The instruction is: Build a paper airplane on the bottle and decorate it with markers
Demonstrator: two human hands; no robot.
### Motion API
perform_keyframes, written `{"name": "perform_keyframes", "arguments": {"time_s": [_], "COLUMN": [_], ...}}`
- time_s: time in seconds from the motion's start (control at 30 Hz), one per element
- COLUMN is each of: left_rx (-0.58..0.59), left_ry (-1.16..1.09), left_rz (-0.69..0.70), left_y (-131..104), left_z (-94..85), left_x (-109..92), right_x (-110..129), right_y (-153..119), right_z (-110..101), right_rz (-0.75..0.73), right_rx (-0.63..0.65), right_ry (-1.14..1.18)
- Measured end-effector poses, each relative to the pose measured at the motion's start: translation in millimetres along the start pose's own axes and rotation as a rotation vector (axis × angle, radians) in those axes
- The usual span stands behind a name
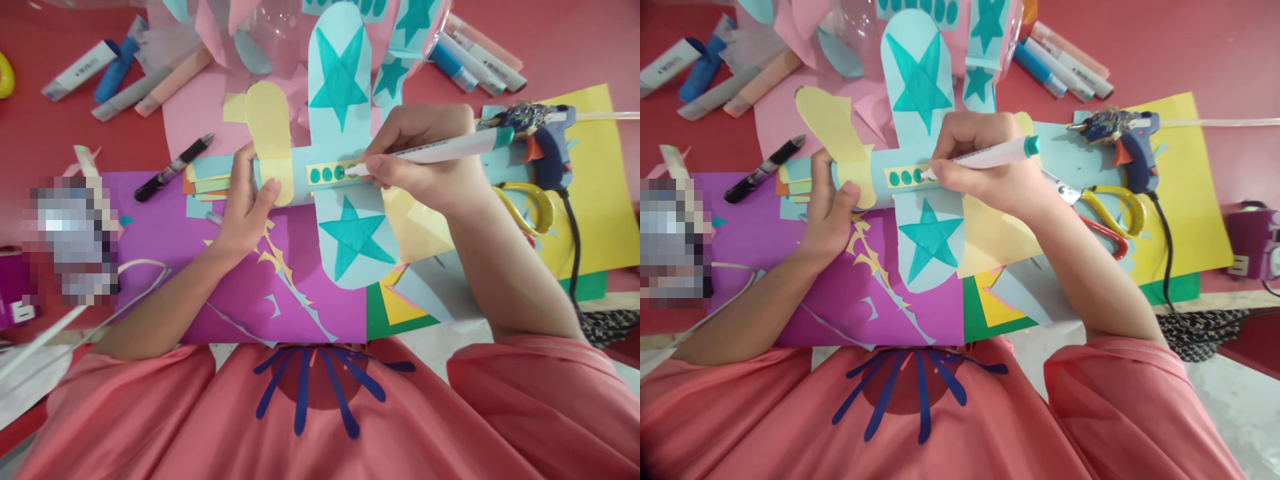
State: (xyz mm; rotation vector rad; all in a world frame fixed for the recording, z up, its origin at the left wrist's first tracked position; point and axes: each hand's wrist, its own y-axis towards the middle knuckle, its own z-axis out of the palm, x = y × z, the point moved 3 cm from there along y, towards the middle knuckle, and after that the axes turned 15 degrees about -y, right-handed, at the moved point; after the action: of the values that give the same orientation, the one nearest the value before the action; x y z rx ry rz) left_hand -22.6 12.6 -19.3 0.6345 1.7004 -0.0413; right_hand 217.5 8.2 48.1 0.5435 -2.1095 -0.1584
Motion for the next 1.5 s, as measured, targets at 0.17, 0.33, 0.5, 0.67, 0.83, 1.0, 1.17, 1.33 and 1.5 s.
{"name": "perform_keyframes", "arguments": {"time_s": [0.17,0.33,0.5,0.67,0.83,1.0,1.17,1.33,1.5], "left_rx": [-0.01,-0.019,-0.019,-0.031,-0.043,-0.072,-0.063,-0.071,-0.067], "left_ry": [0.001,0.005,-0.001,-0.035,-0.077,-0.072,-0.052,-0.081,-0.064], "left_rz": [-0.002,-0.006,0.008,0.01,-0.019,-0.017,-0.009,-0.036,-0.037], "left_y": [0,-1,-1,0,0,1,2,2,2], "left_z": [-0.1,-0.6,-1.4,-1.9,-2.2,-4.0,-5.1,-4.6,-3.9], "left_x": [-1,0,3,3,4,3,2,2,0], "right_x": [3,4,3,2,6,10,6,2,3], "right_y": [1,-1,-2,1,2,0,-3,-2,-2], "right_z": [0,-2,-3,-2,-14,-16,-5,-4,-4], "right_rz": [0.039,0.054,0.035,-0.01,-0.005,0.01,0.04,0.051,0.051], "right_rx": [-0.026,0.033,0.07,0.052,-0.077,-0.09,-0.042,-0.048,-0.037], "right_ry": [-0.028,-0.143,-0.136,-0.012,0.106,0.106,0.01,-0.048,-0.148]}}
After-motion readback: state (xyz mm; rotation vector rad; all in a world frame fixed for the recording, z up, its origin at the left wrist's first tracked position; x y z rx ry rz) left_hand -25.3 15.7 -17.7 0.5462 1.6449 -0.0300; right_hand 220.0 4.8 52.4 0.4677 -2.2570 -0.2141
